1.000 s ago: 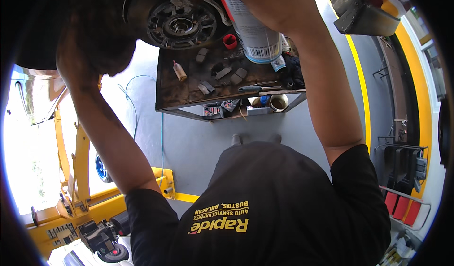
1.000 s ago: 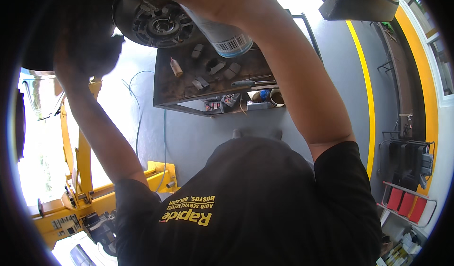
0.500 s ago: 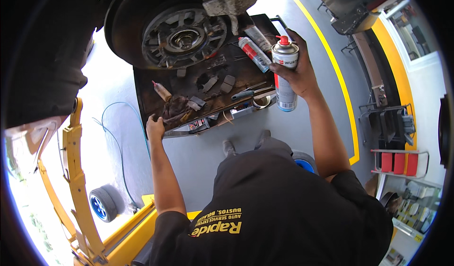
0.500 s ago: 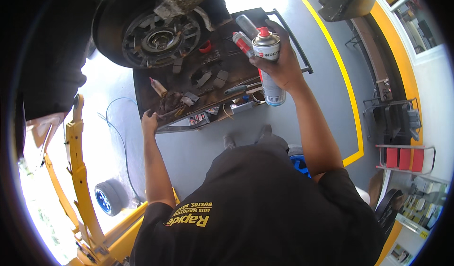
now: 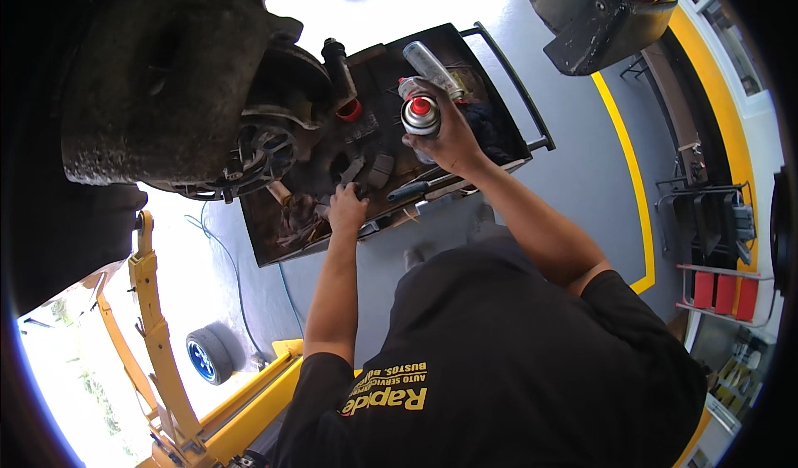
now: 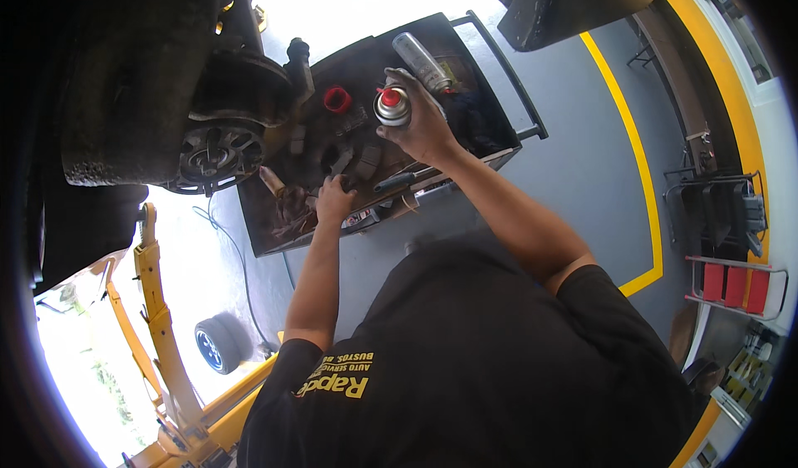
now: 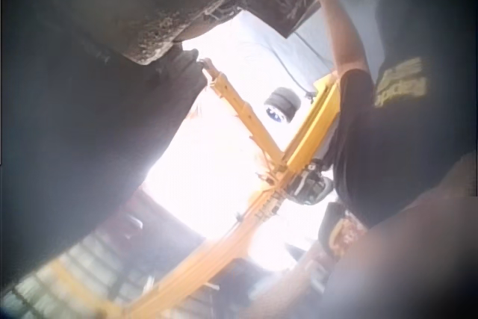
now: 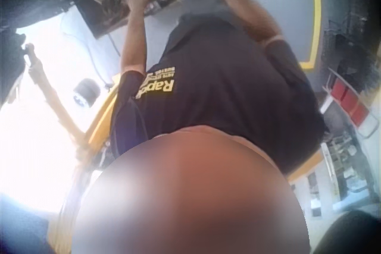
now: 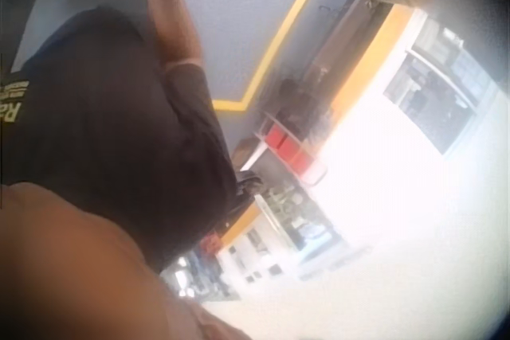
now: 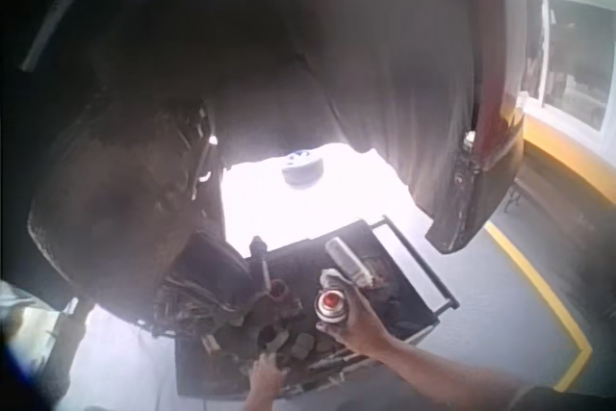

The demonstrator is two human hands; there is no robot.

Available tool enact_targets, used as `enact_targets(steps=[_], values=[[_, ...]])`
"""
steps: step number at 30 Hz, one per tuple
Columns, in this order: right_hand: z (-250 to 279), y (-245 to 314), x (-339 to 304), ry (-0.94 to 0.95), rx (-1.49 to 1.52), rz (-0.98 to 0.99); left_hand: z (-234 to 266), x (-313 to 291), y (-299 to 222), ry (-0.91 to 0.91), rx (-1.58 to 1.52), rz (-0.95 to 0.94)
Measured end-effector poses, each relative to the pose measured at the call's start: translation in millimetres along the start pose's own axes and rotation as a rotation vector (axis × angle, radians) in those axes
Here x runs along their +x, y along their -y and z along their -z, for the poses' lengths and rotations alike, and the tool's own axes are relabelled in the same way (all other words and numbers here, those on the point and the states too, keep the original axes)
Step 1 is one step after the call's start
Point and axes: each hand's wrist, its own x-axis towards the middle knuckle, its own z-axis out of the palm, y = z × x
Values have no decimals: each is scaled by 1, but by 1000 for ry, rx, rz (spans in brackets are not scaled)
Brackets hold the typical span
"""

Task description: The person sprays a lubricant onto the brake caliper and rotor, then uses a rag to wipe and clean the components. They handle the brake pads and caliper, repeatedly wiping and inspecting the parts while working under the lifted vehicle.

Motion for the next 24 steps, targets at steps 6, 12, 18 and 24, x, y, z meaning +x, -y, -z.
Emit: enact_targets(steps=[6, 12, 18, 24], values=[[14, -36, 10, 322, -105, -48, -13, 8, -6, -160, -238, 186], [28, -37, 26, 531, -89, -115, 20, -20, -24, -255, -939, 403], [44, -13, 42, 522, -291, -8, 102, -56, -72, -150, -1684, 40], [87, 61, 41, 633, 53, 47, 166, -86, -81, -114, -1864, -209]])
